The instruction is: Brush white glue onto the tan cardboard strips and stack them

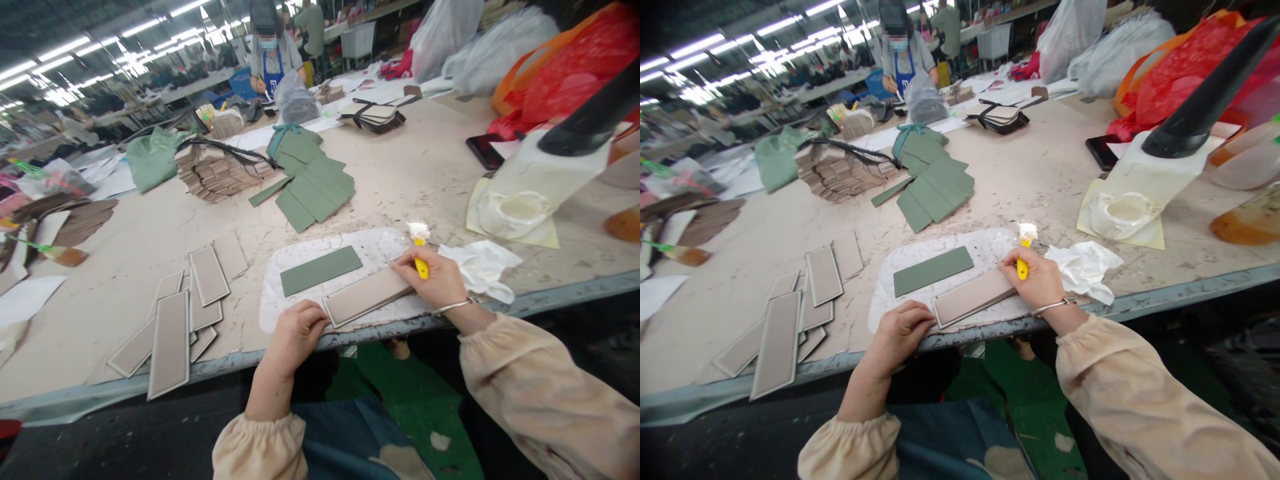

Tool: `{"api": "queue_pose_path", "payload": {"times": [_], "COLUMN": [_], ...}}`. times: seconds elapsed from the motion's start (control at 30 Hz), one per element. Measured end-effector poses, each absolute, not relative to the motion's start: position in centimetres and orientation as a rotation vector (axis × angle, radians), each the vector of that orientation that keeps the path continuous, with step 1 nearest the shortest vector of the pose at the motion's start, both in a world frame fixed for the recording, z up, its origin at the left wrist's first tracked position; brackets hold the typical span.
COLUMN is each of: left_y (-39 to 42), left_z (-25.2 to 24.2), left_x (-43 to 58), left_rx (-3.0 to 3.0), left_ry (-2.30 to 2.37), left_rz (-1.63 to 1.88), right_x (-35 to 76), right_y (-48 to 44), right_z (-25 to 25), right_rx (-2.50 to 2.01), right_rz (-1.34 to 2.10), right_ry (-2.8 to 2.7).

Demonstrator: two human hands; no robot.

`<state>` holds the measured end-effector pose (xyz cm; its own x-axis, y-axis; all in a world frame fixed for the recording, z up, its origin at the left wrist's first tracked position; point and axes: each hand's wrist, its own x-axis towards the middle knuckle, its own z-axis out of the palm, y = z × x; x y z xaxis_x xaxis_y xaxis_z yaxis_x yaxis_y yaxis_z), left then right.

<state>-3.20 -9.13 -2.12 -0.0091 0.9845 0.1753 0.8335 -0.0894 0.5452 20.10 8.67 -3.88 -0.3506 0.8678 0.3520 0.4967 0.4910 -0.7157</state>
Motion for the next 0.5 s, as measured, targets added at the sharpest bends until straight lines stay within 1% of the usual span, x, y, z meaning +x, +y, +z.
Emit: {"api": "queue_pose_path", "payload": {"times": [0.5], "left_y": [-9.08], "left_z": [-1.95], "left_x": [-3.24], "left_rx": [2.007], "left_ry": [1.871], "left_rz": [0.765], "right_x": [20.07], "right_y": [8.63], "right_z": [-3.79], "right_rx": [-1.092], "right_rz": [0.607], "right_ry": [-2.019]}}
